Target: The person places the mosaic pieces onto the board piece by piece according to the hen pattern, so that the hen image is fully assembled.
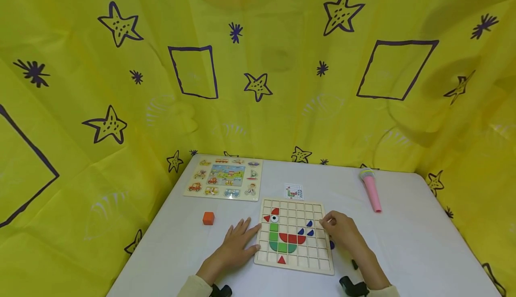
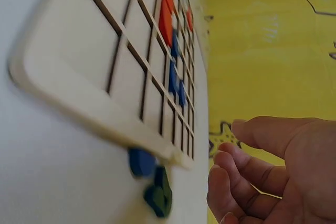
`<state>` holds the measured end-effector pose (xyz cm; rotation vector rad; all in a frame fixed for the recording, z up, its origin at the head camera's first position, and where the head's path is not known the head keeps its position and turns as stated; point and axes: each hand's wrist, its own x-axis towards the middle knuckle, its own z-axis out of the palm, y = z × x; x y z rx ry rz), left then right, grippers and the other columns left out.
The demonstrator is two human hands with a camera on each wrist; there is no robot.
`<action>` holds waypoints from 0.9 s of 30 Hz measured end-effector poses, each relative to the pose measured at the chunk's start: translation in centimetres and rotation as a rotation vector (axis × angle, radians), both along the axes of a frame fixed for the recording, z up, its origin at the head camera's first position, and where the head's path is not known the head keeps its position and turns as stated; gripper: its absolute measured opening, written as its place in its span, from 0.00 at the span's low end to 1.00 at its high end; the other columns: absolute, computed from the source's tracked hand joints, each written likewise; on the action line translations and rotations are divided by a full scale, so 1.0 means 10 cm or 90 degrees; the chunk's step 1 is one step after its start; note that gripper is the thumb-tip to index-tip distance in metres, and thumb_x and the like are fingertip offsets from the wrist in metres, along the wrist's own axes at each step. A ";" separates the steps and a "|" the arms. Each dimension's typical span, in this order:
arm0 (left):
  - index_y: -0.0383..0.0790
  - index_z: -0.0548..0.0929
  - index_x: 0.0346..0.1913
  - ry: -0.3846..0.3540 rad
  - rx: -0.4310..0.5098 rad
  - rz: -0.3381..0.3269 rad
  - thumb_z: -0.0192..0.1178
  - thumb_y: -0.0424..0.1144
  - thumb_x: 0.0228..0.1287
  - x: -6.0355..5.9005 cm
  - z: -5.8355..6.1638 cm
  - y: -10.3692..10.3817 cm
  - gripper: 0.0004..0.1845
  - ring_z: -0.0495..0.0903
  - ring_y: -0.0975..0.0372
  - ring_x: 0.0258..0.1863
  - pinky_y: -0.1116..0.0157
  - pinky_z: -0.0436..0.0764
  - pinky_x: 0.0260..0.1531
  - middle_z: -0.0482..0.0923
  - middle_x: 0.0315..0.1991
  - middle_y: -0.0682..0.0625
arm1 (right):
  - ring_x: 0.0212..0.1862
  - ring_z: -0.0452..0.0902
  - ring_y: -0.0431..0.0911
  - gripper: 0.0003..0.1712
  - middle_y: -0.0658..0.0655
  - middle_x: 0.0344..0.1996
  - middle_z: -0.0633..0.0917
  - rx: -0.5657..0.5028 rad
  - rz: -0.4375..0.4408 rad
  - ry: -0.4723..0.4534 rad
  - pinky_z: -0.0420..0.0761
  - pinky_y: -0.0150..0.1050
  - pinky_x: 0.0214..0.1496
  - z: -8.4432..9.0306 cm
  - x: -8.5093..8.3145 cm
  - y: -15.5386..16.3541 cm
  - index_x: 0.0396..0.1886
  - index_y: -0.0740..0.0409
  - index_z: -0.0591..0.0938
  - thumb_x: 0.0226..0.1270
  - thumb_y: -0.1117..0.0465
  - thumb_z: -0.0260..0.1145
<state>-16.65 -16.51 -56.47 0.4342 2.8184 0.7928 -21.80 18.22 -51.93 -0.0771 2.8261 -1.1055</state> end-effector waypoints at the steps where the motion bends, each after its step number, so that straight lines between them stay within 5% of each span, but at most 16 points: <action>1: 0.53 0.69 0.80 -0.001 -0.001 0.000 0.59 0.55 0.77 0.00 0.00 0.00 0.33 0.50 0.40 0.84 0.33 0.47 0.79 0.56 0.84 0.40 | 0.33 0.77 0.47 0.12 0.56 0.33 0.85 0.009 -0.001 0.005 0.77 0.39 0.32 0.02 -0.01 0.05 0.43 0.63 0.84 0.75 0.57 0.68; 10: 0.54 0.68 0.81 0.002 -0.002 0.000 0.59 0.56 0.77 -0.01 -0.02 -0.01 0.34 0.50 0.41 0.84 0.33 0.47 0.79 0.56 0.84 0.40 | 0.41 0.80 0.54 0.17 0.63 0.39 0.86 0.050 0.010 -0.021 0.81 0.50 0.43 0.03 -0.09 0.44 0.46 0.68 0.82 0.71 0.57 0.71; 19: 0.55 0.68 0.81 -0.012 0.003 0.009 0.58 0.58 0.77 -0.01 -0.02 0.00 0.34 0.48 0.42 0.85 0.34 0.45 0.80 0.55 0.85 0.42 | 0.38 0.75 0.50 0.11 0.56 0.35 0.81 0.051 0.029 -0.053 0.76 0.41 0.38 -0.19 -0.08 0.47 0.44 0.64 0.82 0.68 0.62 0.71; 27: 0.54 0.69 0.80 -0.010 0.004 0.009 0.60 0.56 0.77 0.01 0.03 0.01 0.34 0.49 0.41 0.84 0.33 0.47 0.80 0.56 0.84 0.40 | 0.37 0.76 0.48 0.08 0.54 0.33 0.82 0.042 0.028 -0.045 0.76 0.40 0.38 -0.19 -0.05 0.46 0.42 0.63 0.81 0.68 0.64 0.70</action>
